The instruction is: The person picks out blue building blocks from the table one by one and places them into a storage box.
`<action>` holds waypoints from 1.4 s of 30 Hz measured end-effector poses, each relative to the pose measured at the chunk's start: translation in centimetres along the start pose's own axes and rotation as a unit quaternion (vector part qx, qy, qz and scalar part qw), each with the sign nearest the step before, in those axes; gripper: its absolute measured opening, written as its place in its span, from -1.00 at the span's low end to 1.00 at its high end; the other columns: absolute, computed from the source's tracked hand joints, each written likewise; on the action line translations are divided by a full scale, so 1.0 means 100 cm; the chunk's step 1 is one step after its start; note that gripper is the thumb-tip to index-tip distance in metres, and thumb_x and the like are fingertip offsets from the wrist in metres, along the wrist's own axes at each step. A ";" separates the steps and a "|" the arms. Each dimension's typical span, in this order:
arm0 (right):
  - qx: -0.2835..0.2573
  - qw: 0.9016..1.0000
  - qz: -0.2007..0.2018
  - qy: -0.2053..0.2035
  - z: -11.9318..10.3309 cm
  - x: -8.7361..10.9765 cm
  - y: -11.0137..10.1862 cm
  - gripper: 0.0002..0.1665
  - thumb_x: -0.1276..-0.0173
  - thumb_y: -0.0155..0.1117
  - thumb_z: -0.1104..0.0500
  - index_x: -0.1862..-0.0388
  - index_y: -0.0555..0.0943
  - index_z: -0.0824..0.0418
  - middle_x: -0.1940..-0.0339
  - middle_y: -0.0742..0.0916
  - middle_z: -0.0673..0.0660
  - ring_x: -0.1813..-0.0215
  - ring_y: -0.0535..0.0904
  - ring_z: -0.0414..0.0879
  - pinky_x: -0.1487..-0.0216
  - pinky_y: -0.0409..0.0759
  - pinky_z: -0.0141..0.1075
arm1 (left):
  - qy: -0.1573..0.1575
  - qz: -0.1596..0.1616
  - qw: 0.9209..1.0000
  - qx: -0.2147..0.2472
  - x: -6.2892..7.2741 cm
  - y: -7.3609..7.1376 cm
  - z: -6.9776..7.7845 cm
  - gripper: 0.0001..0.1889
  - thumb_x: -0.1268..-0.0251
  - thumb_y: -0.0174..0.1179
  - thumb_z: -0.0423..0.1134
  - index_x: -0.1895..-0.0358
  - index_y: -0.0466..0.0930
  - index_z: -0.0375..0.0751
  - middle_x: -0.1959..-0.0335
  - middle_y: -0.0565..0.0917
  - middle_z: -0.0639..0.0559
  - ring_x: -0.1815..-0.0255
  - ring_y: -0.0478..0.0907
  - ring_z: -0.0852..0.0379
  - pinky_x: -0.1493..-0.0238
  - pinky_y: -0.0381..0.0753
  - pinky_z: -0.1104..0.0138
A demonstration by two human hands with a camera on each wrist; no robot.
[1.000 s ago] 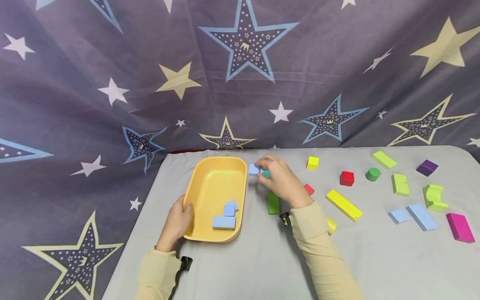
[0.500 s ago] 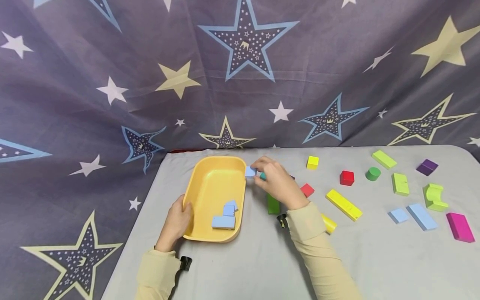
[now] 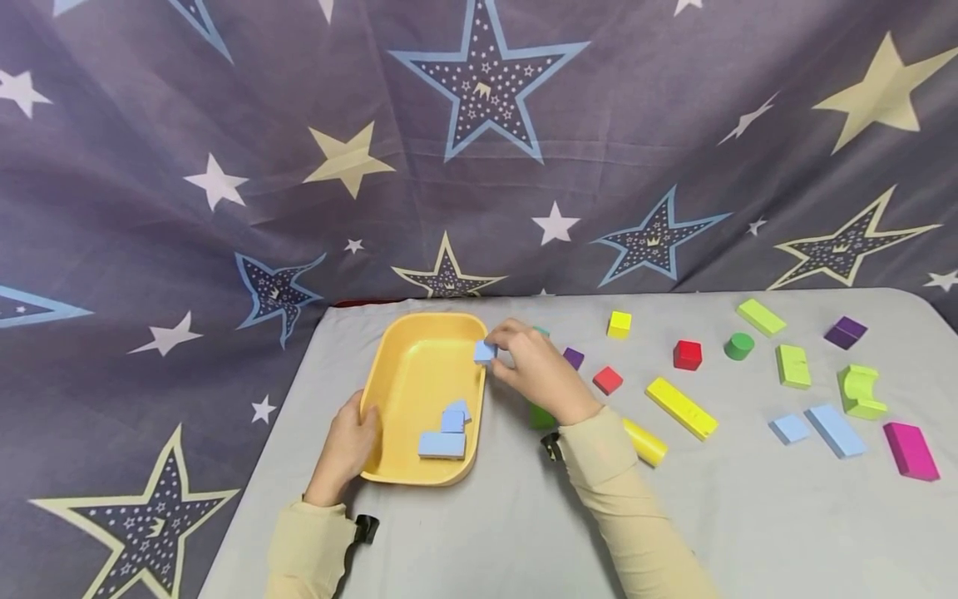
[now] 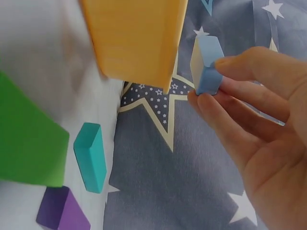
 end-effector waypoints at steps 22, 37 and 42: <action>0.021 1.000 -0.020 -0.005 -0.009 -0.001 0.014 -0.67 -0.33 0.30 0.31 -0.07 0.67 0.38 -0.04 0.69 0.19 0.02 0.65 -0.05 -0.05 0.63 -0.27 | 0.002 -0.001 1.000 -0.002 0.001 0.001 0.001 -0.57 -0.57 -0.20 -0.32 -0.36 0.30 -0.48 -0.13 0.55 -0.44 -0.09 0.52 -0.26 -0.15 0.45 -0.07; 0.058 0.996 -0.026 -0.060 -0.026 -0.002 0.029 -0.74 -0.28 0.28 0.36 0.05 0.70 0.36 0.11 0.69 0.15 0.09 0.63 -0.06 0.02 0.63 -0.25 | -0.007 -0.001 1.000 0.001 0.002 0.000 0.001 -0.56 -0.56 -0.19 -0.33 -0.37 0.29 -0.48 -0.16 0.54 -0.45 -0.11 0.52 -0.25 -0.17 0.45 -0.08; 0.079 0.995 -0.030 -0.059 -0.026 -0.001 0.032 -0.74 -0.28 0.28 0.35 0.06 0.71 0.32 0.11 0.69 0.12 0.10 0.63 -0.08 0.04 0.63 -0.27 | -0.007 -0.002 1.000 0.003 0.002 0.000 0.002 -0.56 -0.56 -0.19 -0.33 -0.37 0.29 -0.49 -0.18 0.53 -0.46 -0.15 0.50 -0.27 -0.19 0.44 -0.09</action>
Point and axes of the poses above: each hand's wrist, its own x-axis away from the middle knuckle, its own y-axis out of the palm, z = x × y, the point moved 5 cm from there along -x, towards the middle knuckle
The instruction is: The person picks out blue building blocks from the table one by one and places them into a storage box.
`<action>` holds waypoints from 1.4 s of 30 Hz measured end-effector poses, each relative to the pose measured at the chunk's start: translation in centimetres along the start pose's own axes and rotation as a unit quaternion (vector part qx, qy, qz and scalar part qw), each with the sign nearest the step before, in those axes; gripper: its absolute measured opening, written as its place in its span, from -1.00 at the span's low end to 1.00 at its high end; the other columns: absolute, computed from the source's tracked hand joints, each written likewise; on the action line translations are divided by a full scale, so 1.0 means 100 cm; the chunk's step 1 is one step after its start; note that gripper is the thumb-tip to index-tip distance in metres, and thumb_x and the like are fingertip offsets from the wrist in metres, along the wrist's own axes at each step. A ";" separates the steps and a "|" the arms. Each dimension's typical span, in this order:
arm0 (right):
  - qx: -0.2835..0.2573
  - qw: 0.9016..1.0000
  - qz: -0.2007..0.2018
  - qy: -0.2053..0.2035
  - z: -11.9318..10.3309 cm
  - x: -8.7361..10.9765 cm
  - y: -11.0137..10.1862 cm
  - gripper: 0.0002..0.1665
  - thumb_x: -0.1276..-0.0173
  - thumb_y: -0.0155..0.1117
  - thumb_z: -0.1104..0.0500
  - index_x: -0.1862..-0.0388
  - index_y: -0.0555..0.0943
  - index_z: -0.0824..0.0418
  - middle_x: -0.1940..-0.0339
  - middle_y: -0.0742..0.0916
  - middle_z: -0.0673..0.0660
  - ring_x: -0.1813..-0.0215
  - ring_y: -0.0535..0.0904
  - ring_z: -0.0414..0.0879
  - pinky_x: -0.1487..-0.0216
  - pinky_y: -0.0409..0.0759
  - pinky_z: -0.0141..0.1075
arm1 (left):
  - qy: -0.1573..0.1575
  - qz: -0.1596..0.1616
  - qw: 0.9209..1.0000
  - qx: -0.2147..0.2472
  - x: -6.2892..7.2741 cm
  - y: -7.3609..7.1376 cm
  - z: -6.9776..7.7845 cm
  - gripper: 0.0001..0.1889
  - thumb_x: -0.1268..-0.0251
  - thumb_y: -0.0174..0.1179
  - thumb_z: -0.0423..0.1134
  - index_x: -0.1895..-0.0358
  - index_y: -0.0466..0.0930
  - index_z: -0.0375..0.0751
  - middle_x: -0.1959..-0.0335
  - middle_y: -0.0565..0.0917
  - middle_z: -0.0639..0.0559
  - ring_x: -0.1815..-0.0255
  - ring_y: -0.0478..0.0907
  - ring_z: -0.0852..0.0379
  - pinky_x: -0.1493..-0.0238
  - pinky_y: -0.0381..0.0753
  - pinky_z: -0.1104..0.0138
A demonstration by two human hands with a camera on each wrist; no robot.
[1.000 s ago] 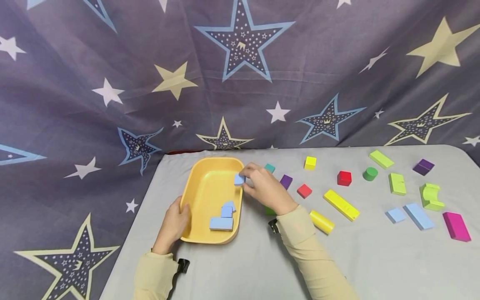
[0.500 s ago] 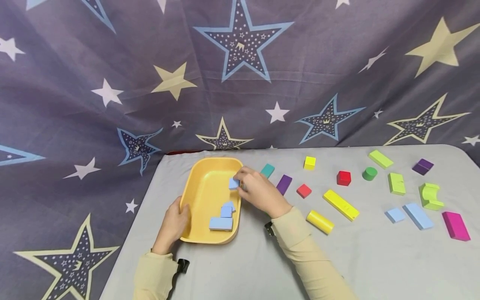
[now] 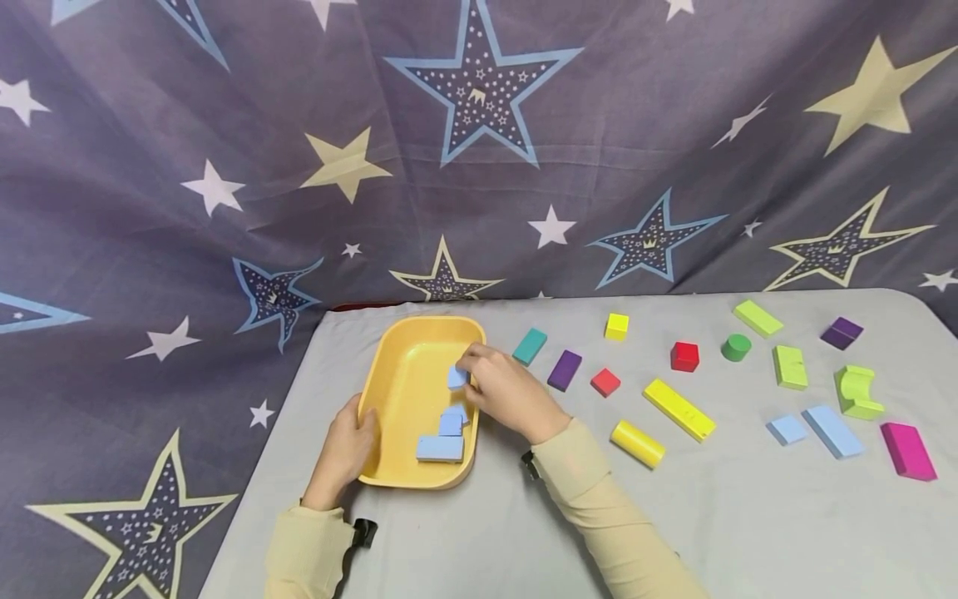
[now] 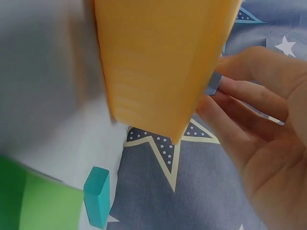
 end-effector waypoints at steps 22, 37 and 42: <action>0.037 0.998 -0.036 -0.023 -0.008 -0.004 0.015 -0.88 -0.30 0.35 0.28 0.20 0.73 0.26 0.12 0.73 0.12 0.09 0.64 -0.08 0.00 0.62 -0.28 | -0.001 0.001 1.000 -0.010 0.000 0.000 0.001 -0.58 -0.57 -0.17 -0.32 -0.35 0.33 -0.45 -0.11 0.57 -0.42 -0.02 0.55 -0.19 -0.03 0.52 -0.01; 0.082 0.994 -0.054 -0.042 -0.016 -0.003 0.029 -0.89 -0.26 0.37 0.29 0.22 0.73 0.19 0.21 0.72 0.05 0.17 0.58 -0.10 0.09 0.57 -0.32 | -0.004 0.000 1.000 -0.007 0.001 0.000 -0.001 -0.58 -0.57 -0.17 -0.32 -0.36 0.32 -0.44 -0.12 0.57 -0.41 -0.03 0.54 -0.19 -0.06 0.49 -0.01; 0.090 0.994 -0.046 -0.043 -0.016 -0.002 0.030 -0.91 -0.28 0.34 0.29 0.25 0.73 0.19 0.26 0.70 0.03 0.23 0.55 -0.11 0.12 0.54 -0.31 | -0.001 0.002 1.000 -0.007 0.000 0.001 -0.002 -0.57 -0.56 -0.17 -0.33 -0.36 0.32 -0.46 -0.13 0.56 -0.42 -0.06 0.53 -0.21 -0.09 0.48 -0.03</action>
Point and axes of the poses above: each hand's wrist, its own x-axis away from the middle knuckle, its own y-axis out of the palm, z = x × y, the point moved 5 cm from there along -x, towards the middle knuckle
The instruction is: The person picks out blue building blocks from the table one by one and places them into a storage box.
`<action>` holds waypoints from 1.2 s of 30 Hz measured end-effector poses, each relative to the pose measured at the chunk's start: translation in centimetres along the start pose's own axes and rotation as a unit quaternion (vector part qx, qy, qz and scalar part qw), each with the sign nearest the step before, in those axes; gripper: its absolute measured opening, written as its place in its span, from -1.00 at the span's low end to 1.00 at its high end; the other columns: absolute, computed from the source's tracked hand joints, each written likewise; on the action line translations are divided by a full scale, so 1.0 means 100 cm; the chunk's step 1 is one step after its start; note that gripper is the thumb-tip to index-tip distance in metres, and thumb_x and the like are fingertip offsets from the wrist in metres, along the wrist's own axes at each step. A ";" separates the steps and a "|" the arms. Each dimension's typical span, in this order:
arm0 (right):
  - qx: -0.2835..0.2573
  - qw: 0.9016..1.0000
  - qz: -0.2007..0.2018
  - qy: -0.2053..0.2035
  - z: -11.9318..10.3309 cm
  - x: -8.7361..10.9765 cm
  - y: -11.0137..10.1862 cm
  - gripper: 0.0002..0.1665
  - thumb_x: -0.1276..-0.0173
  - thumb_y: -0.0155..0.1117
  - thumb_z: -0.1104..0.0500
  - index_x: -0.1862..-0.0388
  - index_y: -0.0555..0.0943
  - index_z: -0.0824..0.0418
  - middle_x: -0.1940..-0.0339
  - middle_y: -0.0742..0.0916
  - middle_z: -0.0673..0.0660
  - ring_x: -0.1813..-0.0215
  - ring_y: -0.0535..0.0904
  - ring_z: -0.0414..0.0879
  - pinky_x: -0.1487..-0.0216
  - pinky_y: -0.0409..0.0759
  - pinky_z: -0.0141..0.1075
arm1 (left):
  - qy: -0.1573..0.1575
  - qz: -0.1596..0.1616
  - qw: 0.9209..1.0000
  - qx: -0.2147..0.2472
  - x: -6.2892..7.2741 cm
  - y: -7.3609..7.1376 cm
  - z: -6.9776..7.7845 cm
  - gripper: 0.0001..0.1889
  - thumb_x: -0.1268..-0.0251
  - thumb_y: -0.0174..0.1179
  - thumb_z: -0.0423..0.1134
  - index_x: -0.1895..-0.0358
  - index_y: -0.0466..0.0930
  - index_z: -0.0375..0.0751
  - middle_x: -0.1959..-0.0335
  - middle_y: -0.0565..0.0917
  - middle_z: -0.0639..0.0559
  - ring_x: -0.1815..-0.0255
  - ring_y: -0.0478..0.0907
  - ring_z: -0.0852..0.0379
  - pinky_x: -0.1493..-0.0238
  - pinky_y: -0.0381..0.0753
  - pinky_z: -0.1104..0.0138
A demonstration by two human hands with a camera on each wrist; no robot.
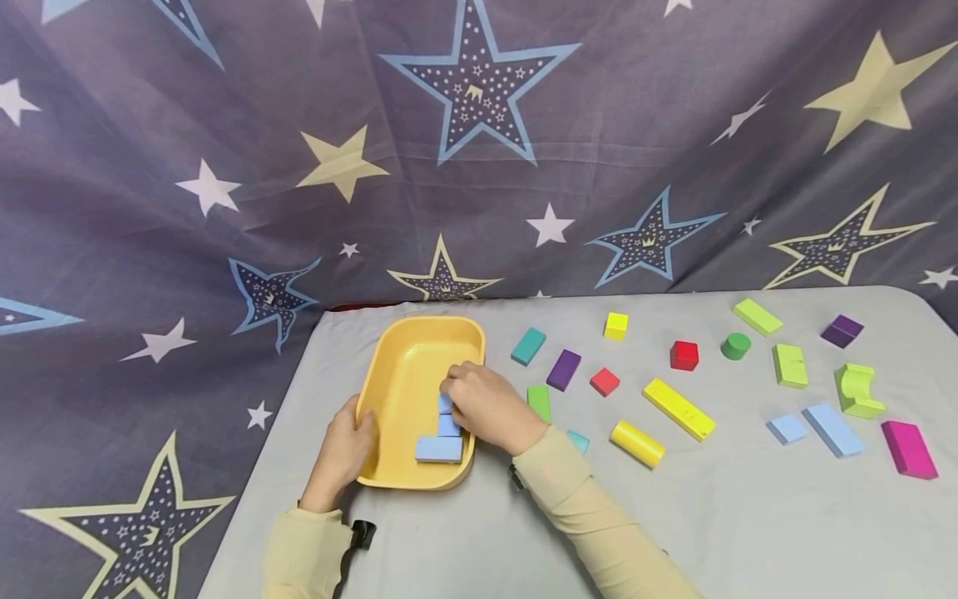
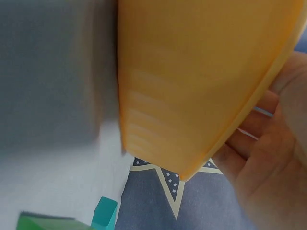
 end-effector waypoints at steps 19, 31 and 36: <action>0.005 1.000 0.004 0.013 -0.002 0.001 0.002 -0.93 -0.28 0.32 0.30 0.35 0.71 0.15 0.38 0.66 0.02 0.30 0.53 -0.09 0.16 0.51 -0.27 | 0.005 0.000 1.000 0.000 0.000 0.000 0.002 -0.56 -0.55 -0.19 -0.33 -0.37 0.30 -0.48 -0.13 0.55 -0.45 -0.08 0.53 -0.24 -0.13 0.47 -0.06; 0.032 0.999 0.001 0.016 -0.004 0.002 0.002 -0.95 -0.33 0.32 0.23 0.33 0.70 0.15 0.36 0.68 0.02 0.26 0.55 -0.07 0.14 0.52 -0.26 | 0.007 0.002 1.000 0.001 0.000 0.000 0.002 -0.57 -0.55 -0.18 -0.34 -0.36 0.31 -0.48 -0.09 0.57 -0.44 -0.02 0.54 -0.20 -0.09 0.49 -0.03; 0.034 0.999 0.002 0.013 -0.004 0.002 0.002 -0.93 -0.34 0.30 0.23 0.31 0.71 0.15 0.35 0.69 0.03 0.26 0.55 -0.07 0.15 0.52 -0.26 | 0.008 0.001 1.000 0.001 0.000 0.000 0.002 -0.57 -0.55 -0.18 -0.34 -0.35 0.32 -0.48 -0.09 0.57 -0.43 -0.01 0.55 -0.19 -0.07 0.50 -0.02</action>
Point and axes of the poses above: each hand's wrist, its own x-axis away from the middle knuckle, its own y-axis out of the palm, z = x × y, the point moved 5 cm from there along -x, towards the middle knuckle
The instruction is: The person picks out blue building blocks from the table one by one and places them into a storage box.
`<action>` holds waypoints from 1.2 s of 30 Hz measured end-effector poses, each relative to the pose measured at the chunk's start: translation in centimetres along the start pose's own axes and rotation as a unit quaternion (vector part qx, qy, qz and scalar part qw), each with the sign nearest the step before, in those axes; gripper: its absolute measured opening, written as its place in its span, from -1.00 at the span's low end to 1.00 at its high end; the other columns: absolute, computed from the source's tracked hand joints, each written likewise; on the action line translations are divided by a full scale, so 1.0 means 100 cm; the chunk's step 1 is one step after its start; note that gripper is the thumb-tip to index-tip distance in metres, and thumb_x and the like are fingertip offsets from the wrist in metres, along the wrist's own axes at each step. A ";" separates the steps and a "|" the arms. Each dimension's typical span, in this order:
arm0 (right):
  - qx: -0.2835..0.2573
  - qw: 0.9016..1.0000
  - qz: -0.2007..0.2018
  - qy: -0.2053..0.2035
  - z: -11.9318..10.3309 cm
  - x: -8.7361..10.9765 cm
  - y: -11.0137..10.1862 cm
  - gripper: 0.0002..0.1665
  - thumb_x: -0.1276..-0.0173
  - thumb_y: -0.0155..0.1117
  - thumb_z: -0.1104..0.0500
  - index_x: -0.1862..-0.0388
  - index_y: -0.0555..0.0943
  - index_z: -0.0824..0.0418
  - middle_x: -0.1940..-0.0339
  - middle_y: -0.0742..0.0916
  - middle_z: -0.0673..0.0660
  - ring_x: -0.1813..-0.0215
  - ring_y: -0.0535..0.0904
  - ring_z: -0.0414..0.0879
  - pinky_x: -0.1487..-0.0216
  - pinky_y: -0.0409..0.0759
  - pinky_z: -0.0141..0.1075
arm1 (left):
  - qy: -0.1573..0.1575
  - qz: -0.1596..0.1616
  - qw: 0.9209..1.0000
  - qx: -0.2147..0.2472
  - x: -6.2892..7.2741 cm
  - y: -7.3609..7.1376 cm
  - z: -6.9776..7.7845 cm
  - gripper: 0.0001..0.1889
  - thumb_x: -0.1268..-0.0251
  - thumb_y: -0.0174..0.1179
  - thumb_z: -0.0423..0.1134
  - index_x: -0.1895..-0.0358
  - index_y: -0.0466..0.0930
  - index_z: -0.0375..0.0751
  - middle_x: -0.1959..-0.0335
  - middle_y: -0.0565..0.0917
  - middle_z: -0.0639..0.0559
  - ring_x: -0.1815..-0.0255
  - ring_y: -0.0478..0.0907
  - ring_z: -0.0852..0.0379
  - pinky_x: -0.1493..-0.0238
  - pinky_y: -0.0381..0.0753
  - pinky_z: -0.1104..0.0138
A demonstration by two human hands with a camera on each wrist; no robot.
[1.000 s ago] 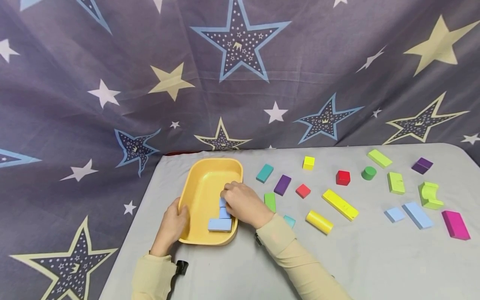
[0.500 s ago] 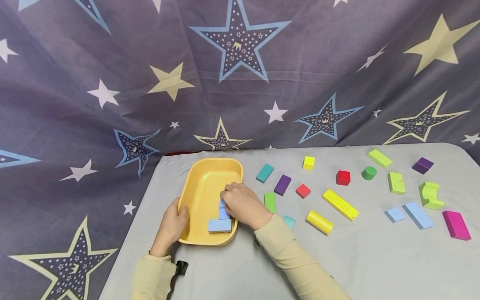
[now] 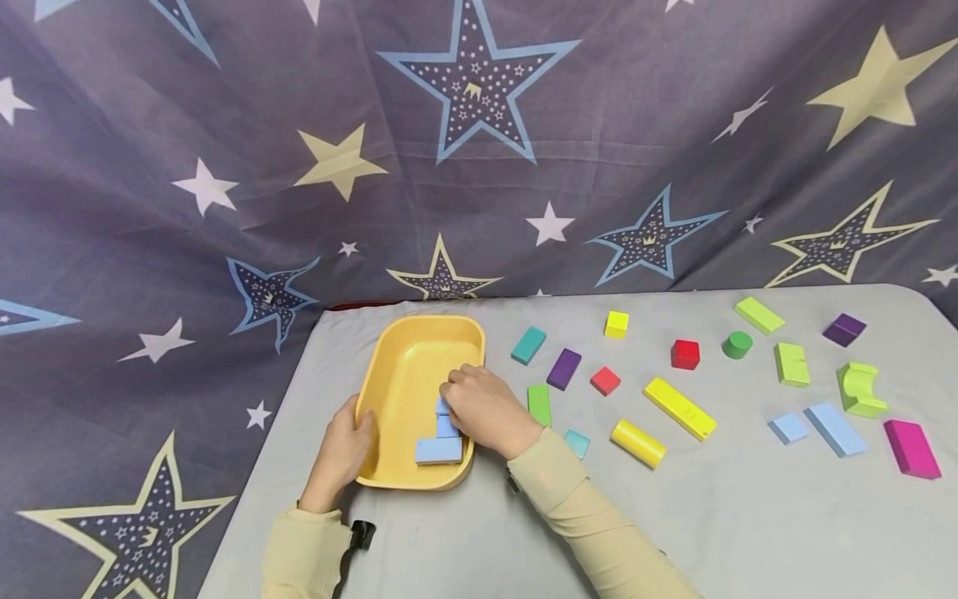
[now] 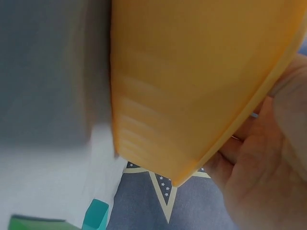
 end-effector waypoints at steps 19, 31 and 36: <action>-0.017 0.999 0.021 -0.020 0.000 0.000 -0.004 -0.86 -0.42 0.19 0.25 0.22 0.70 0.14 0.27 0.69 -0.01 0.17 0.55 -0.10 0.07 0.53 -0.28 | -0.006 -0.003 1.000 0.005 0.000 0.000 0.001 -0.59 -0.57 -0.18 -0.33 -0.33 0.35 -0.45 -0.07 0.59 -0.40 0.01 0.56 -0.18 -0.03 0.51 0.01; -0.029 0.998 0.048 -0.028 -0.005 0.001 -0.017 -0.86 -0.40 0.23 0.25 0.15 0.71 0.19 0.22 0.71 0.03 0.13 0.55 -0.09 0.06 0.55 -0.30 | -0.002 -0.002 1.000 0.005 0.001 -0.003 0.002 -0.59 -0.57 -0.18 -0.33 -0.35 0.34 -0.45 -0.08 0.59 -0.41 0.03 0.57 -0.18 0.00 0.53 0.03; -0.041 0.998 0.041 -0.019 -0.002 0.004 -0.019 -0.86 -0.40 0.23 0.27 0.15 0.71 0.20 0.21 0.71 0.04 0.12 0.56 -0.08 0.04 0.55 -0.31 | -0.007 -0.006 1.000 0.011 0.002 -0.001 0.001 -0.59 -0.58 -0.18 -0.33 -0.35 0.33 -0.44 -0.07 0.58 -0.40 0.03 0.57 -0.16 0.03 0.54 0.05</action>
Point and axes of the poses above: each hand's wrist, its own x-axis away from the middle knuckle, its own y-axis out of the palm, z = x × y, the point moved 5 cm from there along -x, towards the middle knuckle
